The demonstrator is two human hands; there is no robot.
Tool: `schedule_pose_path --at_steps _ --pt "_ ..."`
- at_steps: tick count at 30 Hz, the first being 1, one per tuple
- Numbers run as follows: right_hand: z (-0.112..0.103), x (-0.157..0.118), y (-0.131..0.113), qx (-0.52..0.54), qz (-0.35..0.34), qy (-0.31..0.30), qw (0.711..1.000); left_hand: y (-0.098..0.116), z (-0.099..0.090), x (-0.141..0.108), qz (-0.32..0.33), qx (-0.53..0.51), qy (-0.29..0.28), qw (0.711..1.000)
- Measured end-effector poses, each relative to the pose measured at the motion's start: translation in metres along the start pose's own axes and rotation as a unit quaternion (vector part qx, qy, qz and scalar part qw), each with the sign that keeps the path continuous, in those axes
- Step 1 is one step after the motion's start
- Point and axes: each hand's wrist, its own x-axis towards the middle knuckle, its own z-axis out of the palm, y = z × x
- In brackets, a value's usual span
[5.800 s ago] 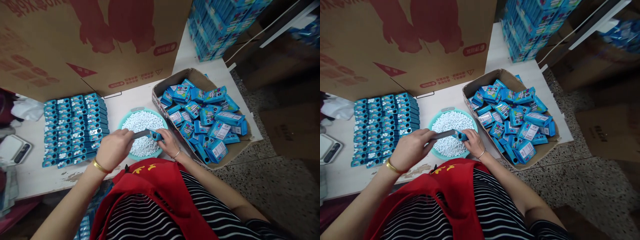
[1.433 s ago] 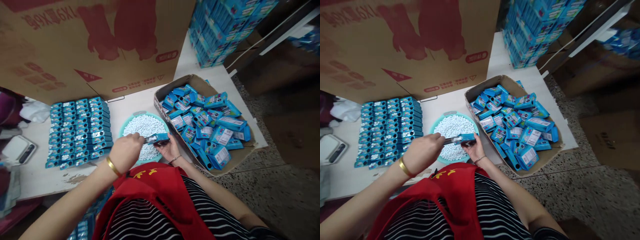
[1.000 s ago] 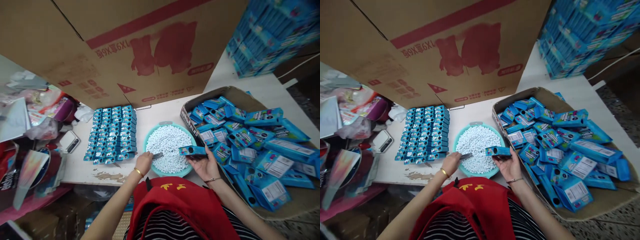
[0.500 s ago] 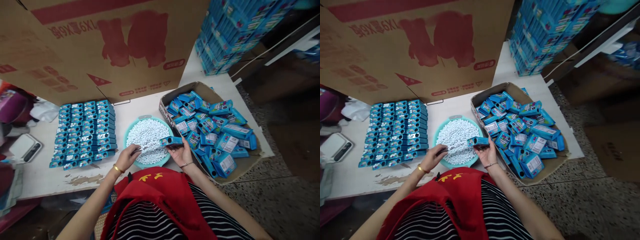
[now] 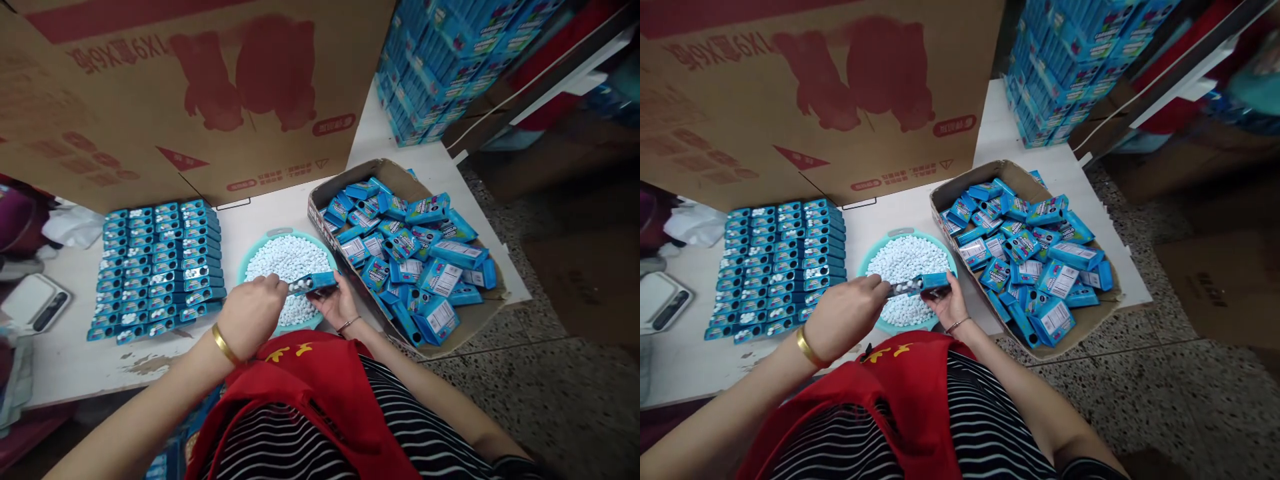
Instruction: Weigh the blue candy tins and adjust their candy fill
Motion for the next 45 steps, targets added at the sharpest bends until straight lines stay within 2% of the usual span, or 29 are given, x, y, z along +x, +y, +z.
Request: schedule_pose_path --at_steps 3,5,7,9,11,13,15,17,19,22,24,27,30,32,34,38,42,45 --pt "0.0 0.002 -0.002 0.002 0.006 0.003 1.0 0.0 -0.006 -0.005 0.013 0.015 0.011 1.0" --pt "-0.001 0.002 -0.006 0.004 0.007 0.008 1.0 -0.015 0.009 -0.007 -0.012 -0.006 0.036 0.999" --pt "-0.003 0.003 -0.012 0.007 0.003 0.013 1.0 -0.038 0.041 -0.007 -0.064 -0.05 0.057 0.995" --pt "-0.006 0.003 -0.018 0.015 -0.004 0.024 1.0 -0.058 0.084 -0.003 -0.114 -0.109 0.038 0.987" --pt "-0.009 0.002 -0.024 0.02 -0.012 0.038 0.999 -0.065 0.131 0.008 -0.13 -0.161 0.023 0.978" --pt "-0.011 0.002 -0.027 0.019 -0.019 0.047 0.999 -0.056 0.17 0.025 -0.117 -0.189 0.027 0.975" --pt "-0.013 0.001 -0.03 0.013 -0.027 0.051 0.998 -0.038 0.198 0.046 -0.103 -0.221 0.044 0.969" --pt "-0.014 -0.001 -0.031 0.01 -0.035 0.055 0.998 -0.021 0.213 0.064 -0.094 -0.251 0.067 0.961" --pt "-0.016 -0.003 -0.031 0.013 -0.041 0.059 0.997 -0.015 0.219 0.07 -0.084 -0.282 0.089 0.952" --pt "-0.019 -0.005 -0.031 0.017 -0.044 0.064 0.997 -0.025 0.213 0.059 -0.051 -0.327 0.114 0.937" --pt "-0.021 -0.005 -0.03 0.017 -0.045 0.068 0.997 -0.038 0.199 0.043 -0.025 -0.351 0.129 0.927" --pt "-0.02 -0.003 -0.026 0.015 -0.037 0.067 0.997 -0.053 0.165 0.021 0.007 -0.37 0.149 0.917" --pt "-0.014 -0.001 -0.021 0.011 -0.026 0.048 0.998 -0.057 0.126 0.009 0.051 -0.358 0.162 0.918" --pt "-0.009 0.0 -0.017 0.008 -0.02 0.032 0.999 -0.054 0.101 0.007 0.081 -0.318 0.156 0.932" --pt "-0.005 0.0 -0.013 0.005 -0.015 0.02 1.0 -0.047 0.079 0.009 0.089 -0.255 0.127 0.954" --pt "-0.002 -0.001 -0.007 0.0 -0.006 0.009 1.0 -0.029 0.041 0.011 0.046 -0.11 0.045 0.992" --pt "-0.002 0.0 -0.004 -0.003 0.0 0.005 1.0 -0.007 0.01 0.01 0.023 -0.028 0.02 0.999" --pt "-0.001 0.001 -0.005 -0.005 0.003 0.002 1.0 0.002 -0.003 0.008 0.03 -0.017 0.003 0.999"
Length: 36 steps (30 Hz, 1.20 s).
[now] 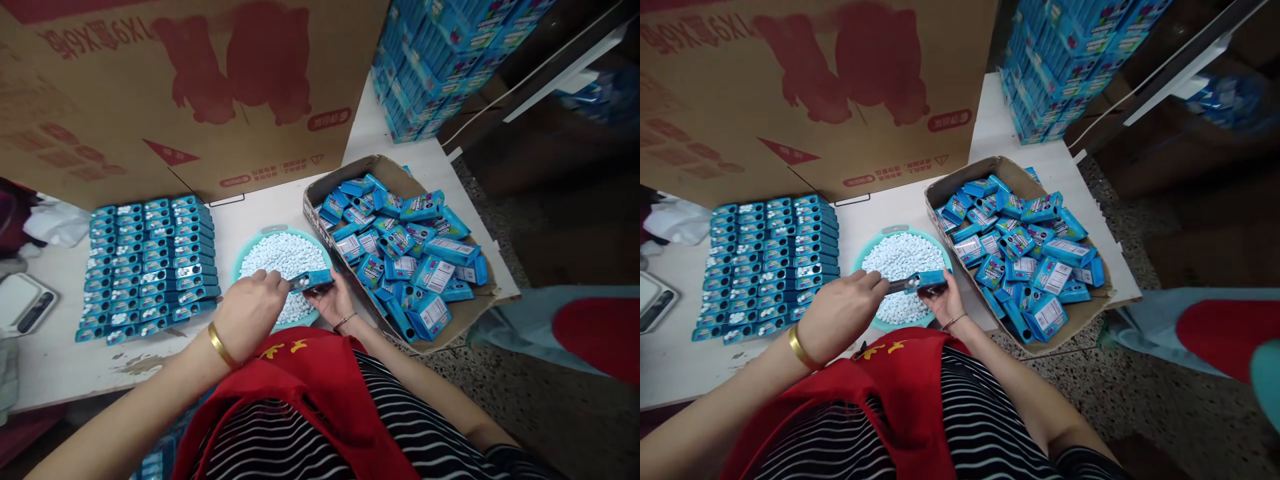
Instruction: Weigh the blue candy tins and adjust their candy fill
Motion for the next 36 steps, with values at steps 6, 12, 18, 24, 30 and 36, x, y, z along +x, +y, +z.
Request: schedule_pose_path --at_steps 6,12,18,24,30,36 --pt "-0.002 0.003 -0.007 0.003 0.0 0.002 1.0 -0.044 0.044 -0.01 -0.053 -0.071 0.071 0.994" --pt "-0.01 0.004 -0.022 0.025 -0.022 0.039 0.999 -0.074 0.169 0.01 -0.151 -0.195 0.034 0.969" --pt "-0.013 -0.001 -0.029 0.02 -0.041 0.063 0.997 -0.027 0.222 0.066 -0.133 -0.283 0.088 0.946" --pt "-0.019 -0.002 -0.027 0.022 -0.044 0.068 0.996 -0.046 0.206 0.043 -0.084 -0.361 0.128 0.92" --pt "-0.012 0.003 -0.018 0.014 -0.033 0.042 0.998 -0.064 0.135 0.0 -0.025 -0.373 0.157 0.914" --pt "0.0 0.002 -0.006 0.004 -0.011 0.004 1.0 -0.052 0.072 0.002 0.019 -0.228 0.08 0.97"
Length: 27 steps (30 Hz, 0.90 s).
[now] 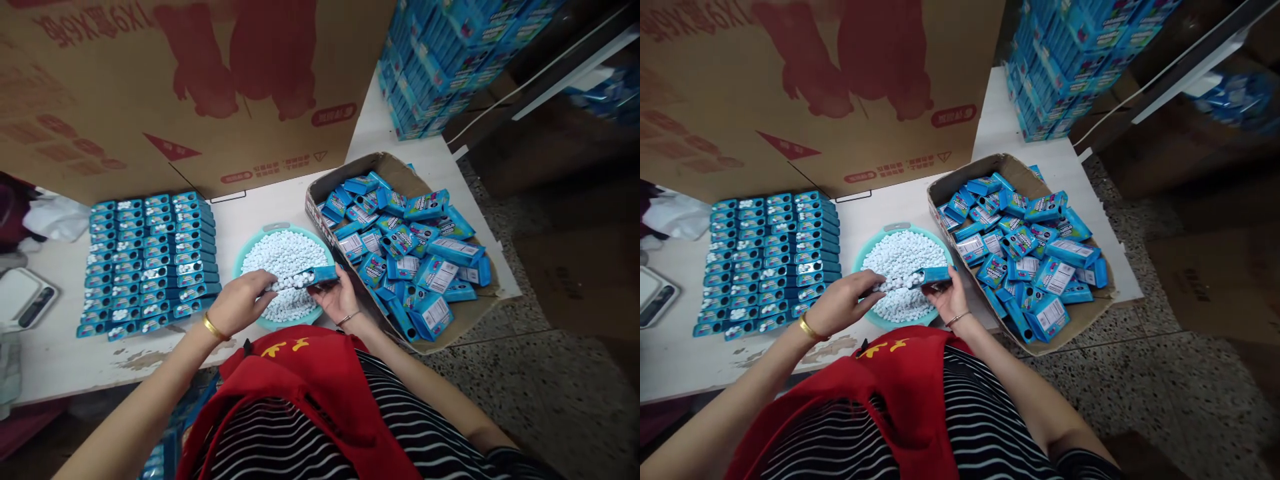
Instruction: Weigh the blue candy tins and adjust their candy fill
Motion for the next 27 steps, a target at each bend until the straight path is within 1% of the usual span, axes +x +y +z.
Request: schedule_pose_path --at_steps 2,5,7,9,11,12,14,15,17,19,20,22,24,26,27 --pt "0.001 -0.001 0.003 -0.003 0.008 -0.003 1.0 0.014 -0.01 0.005 -0.03 0.063 -0.029 0.997" --pt "0.0 0.0 0.007 -0.007 0.019 -0.001 1.0 0.04 -0.023 0.01 -0.063 0.126 -0.044 0.989" --pt "0.0 0.001 0.008 -0.006 0.022 -0.001 1.0 0.056 -0.03 0.011 -0.064 0.145 -0.046 0.986" --pt "0.0 0.002 0.008 -0.004 0.021 -0.001 1.0 0.067 -0.037 0.01 -0.056 0.15 -0.05 0.986" --pt "0.0 0.003 0.007 -0.003 0.02 0.001 1.0 0.066 -0.041 0.007 -0.048 0.148 -0.045 0.987" --pt "0.0 0.003 0.006 -0.002 0.021 0.001 1.0 0.06 -0.041 0.004 -0.049 0.145 -0.036 0.988" --pt "-0.001 0.003 0.003 0.001 0.021 0.002 1.0 0.035 -0.035 -0.003 -0.072 0.139 -0.013 0.988" --pt "-0.002 0.003 0.0 0.005 0.019 0.004 1.0 0.018 -0.028 -0.006 -0.094 0.133 -0.002 0.987" --pt "-0.005 0.003 -0.005 0.014 0.012 0.011 1.0 -0.019 -0.005 -0.012 -0.139 0.114 -0.007 0.984" --pt "-0.007 0.003 -0.01 0.019 0.003 0.024 1.0 -0.049 0.028 -0.014 -0.174 0.085 -0.025 0.981" --pt "-0.008 0.003 -0.012 0.018 0.0 0.031 0.999 -0.059 0.047 -0.012 -0.177 0.075 -0.028 0.981" --pt "-0.009 0.002 -0.016 0.011 -0.003 0.041 0.999 -0.068 0.085 -0.002 -0.17 0.047 -0.025 0.984" --pt "-0.009 0.001 -0.018 0.005 -0.006 0.05 0.999 -0.064 0.118 0.014 -0.159 0.017 -0.01 0.987" --pt "-0.009 -0.001 -0.019 0.002 -0.01 0.057 0.998 -0.057 0.142 0.029 -0.151 -0.015 0.01 0.988" --pt "-0.009 -0.003 -0.019 0.003 -0.012 0.059 0.998 -0.055 0.149 0.034 -0.147 -0.03 0.019 0.988"
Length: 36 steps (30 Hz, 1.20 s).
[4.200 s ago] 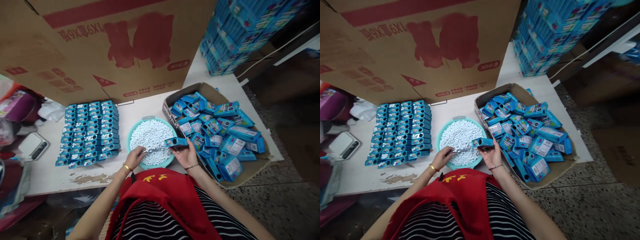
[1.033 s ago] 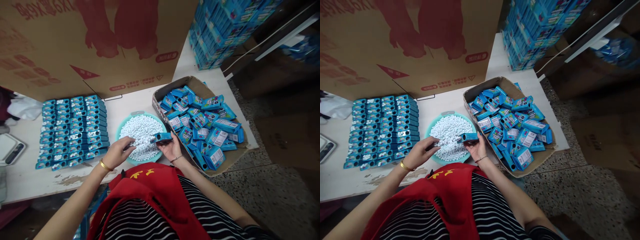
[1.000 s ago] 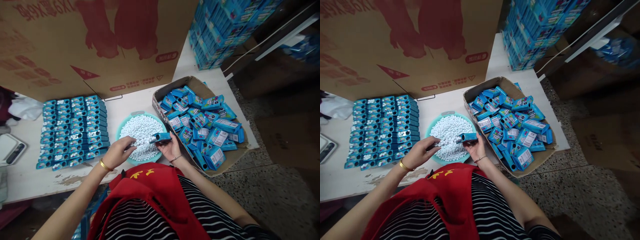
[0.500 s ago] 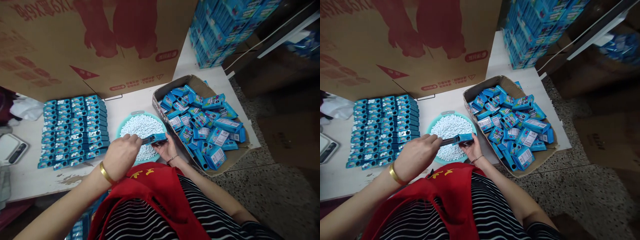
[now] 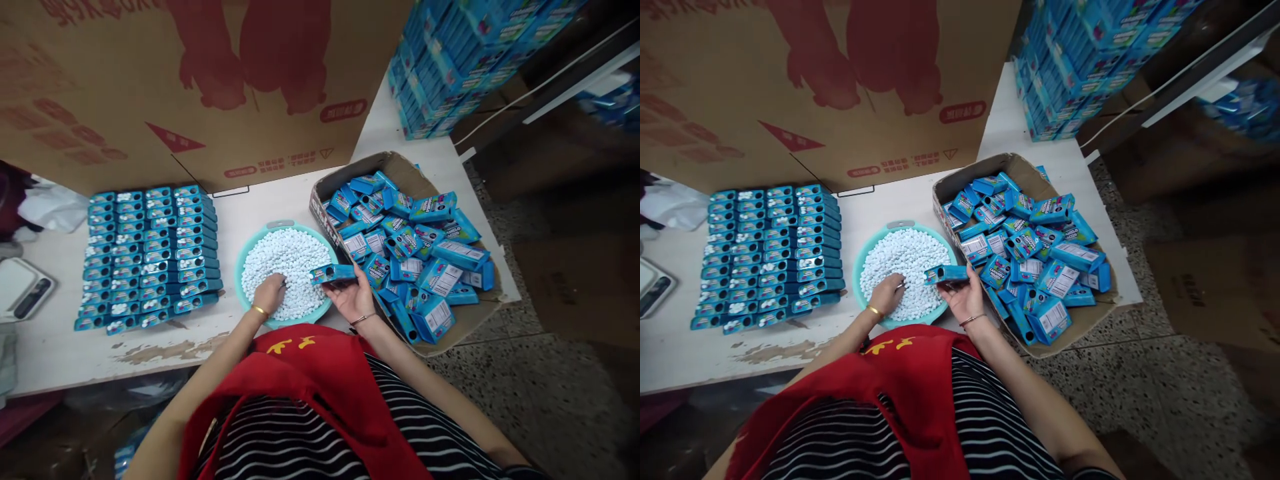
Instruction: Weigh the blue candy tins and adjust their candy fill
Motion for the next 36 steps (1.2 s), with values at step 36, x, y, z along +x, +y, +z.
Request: schedule_pose_path --at_steps 36 --pt "0.02 0.001 0.027 0.019 0.14 -0.079 0.987 0.095 -0.202 -0.061 0.135 0.182 0.021 0.974"
